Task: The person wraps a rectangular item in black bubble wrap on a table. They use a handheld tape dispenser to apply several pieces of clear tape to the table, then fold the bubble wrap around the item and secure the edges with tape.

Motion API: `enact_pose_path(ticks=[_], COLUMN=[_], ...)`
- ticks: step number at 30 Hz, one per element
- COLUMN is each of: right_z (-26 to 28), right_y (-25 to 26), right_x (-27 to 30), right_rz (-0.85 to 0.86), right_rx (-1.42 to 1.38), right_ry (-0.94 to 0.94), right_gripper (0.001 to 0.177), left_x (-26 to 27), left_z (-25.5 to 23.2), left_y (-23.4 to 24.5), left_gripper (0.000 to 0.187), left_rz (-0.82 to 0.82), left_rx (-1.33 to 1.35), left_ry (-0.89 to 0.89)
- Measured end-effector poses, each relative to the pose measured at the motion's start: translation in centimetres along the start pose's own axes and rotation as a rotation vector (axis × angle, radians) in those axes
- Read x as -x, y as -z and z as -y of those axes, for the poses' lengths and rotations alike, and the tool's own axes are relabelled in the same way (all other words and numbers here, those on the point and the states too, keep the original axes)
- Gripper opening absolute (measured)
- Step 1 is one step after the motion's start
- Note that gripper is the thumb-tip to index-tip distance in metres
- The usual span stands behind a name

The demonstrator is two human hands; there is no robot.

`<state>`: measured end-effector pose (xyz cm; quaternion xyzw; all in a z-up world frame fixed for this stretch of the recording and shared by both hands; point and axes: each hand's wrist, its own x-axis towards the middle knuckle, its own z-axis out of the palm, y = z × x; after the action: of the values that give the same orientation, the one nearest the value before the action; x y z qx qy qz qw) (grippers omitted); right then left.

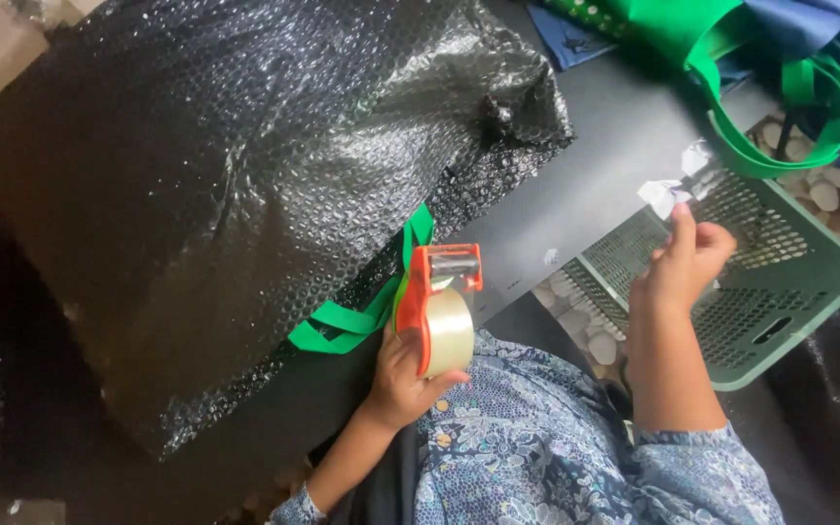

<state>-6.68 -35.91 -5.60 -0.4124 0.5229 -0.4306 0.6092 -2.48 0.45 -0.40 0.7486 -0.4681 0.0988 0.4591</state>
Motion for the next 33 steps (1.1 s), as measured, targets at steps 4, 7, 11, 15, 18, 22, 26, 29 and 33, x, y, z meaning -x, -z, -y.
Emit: enact_pose_path(ticks=[4,7,11,15,18,22,26,29,33], right_z=[5.5,7.4,9.6,8.6,7.5,7.1,7.7,9.4,11.1], right_y=[-1.0,-2.1,-4.5,-5.8,-5.4,-4.5,-3.5,-3.0,-2.0], right_x=[6.9,9.9,13.9,14.8,14.5,15.8,16.7,17.8,17.8], right_rz=[0.414,0.776,1.13,1.195,1.252,1.154,1.038,1.08,1.222], right_rx=[0.058,0.22,0.35,0.347,0.281,0.279,0.463,0.497,0.48], right_ry=[0.566,0.933,1.163,1.226,1.147,1.319,1.493,1.461,1.071], right_gripper=[0.031,0.055,0.046,0.021,0.012,0.016,0.015,0.016,0.025], left_x=[0.5,0.8,1.3,0.7,-0.3,2.1,1.6,2.1,1.4], left_z=[0.1,0.4,1.0,0.6,0.0,2.5,2.1,2.5,1.1], left_y=[-0.6,-1.6,-1.9,-1.9,-1.6,-3.2,-2.9,-2.8,-1.7], left_gripper=[0.067,0.06,0.061,0.059,0.052,0.055,0.055,0.054,0.056], left_rz=[0.067,-0.093,-0.079,-0.09,-0.128,-0.167,-0.167,-0.176,-0.166], left_rx=[-0.01,-0.068,-0.114,-0.155,-0.145,-0.188,-0.182,-0.11,-0.061], left_ry=[0.052,-0.008,-0.016,-0.053,-0.095,-0.115,-0.104,-0.076,-0.1])
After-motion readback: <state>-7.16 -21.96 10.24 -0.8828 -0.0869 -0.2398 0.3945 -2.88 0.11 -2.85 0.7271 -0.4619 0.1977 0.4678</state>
